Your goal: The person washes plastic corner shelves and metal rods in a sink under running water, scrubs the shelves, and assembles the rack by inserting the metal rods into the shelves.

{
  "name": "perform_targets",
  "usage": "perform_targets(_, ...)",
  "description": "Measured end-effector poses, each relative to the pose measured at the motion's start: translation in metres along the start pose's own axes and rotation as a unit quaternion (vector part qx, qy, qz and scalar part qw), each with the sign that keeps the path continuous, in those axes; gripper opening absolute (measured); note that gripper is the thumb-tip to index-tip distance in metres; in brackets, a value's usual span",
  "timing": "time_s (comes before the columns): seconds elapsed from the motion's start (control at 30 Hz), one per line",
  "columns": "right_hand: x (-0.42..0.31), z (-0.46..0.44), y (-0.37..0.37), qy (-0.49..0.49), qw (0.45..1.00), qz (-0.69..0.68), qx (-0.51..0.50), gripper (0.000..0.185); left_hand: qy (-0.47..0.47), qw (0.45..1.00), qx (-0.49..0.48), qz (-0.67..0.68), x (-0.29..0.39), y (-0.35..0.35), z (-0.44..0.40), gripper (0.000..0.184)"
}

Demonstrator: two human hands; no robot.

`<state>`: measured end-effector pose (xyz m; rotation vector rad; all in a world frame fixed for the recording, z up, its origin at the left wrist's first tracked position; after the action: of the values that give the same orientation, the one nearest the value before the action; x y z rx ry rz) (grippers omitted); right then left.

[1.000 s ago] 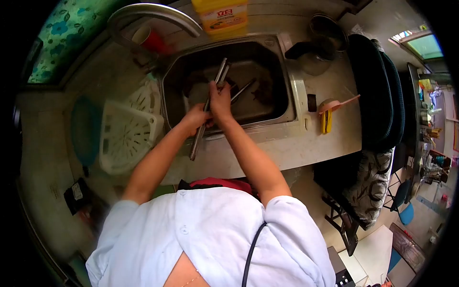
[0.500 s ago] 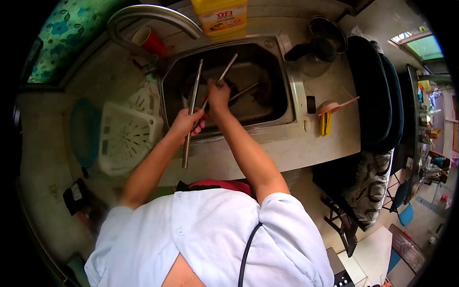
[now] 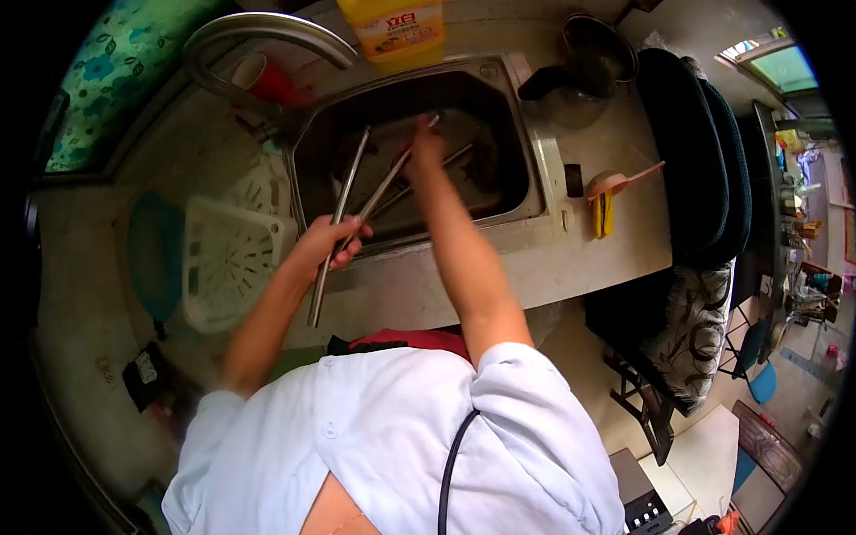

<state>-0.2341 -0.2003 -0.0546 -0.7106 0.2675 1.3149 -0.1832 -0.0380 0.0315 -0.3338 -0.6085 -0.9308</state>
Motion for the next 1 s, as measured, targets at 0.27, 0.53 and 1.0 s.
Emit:
perform_targets(0.27,0.028,0.028,-0.010,-0.041,0.998,0.004,-0.037,0.019,0.098,0.975,-0.082,0.182,-0.003,0.005,-0.006,0.027)
perform_targets(0.53,-0.021,-0.030,0.001,-0.003,0.997,-0.070,0.043,0.019,0.026,0.999,-0.030,-0.012,-0.010,0.000,0.016,0.027)
perform_targets(1.0,-0.028,0.026,0.026,0.516,0.679,0.508,-0.119,0.014,-0.160,0.969,0.137,0.131,0.031,0.062,-0.011,0.034)
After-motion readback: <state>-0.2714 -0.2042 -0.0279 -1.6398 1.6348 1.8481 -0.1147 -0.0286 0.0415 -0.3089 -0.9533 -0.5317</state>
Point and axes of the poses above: each hand's wrist, its own z-axis away from the middle knuckle, its own y-axis out of the back of the hand, x = y × z, the point moved 2 cm from there along -z, towards the middle knuckle, and after that the axes turned 11 degrees about x, right-handed, at the moved point
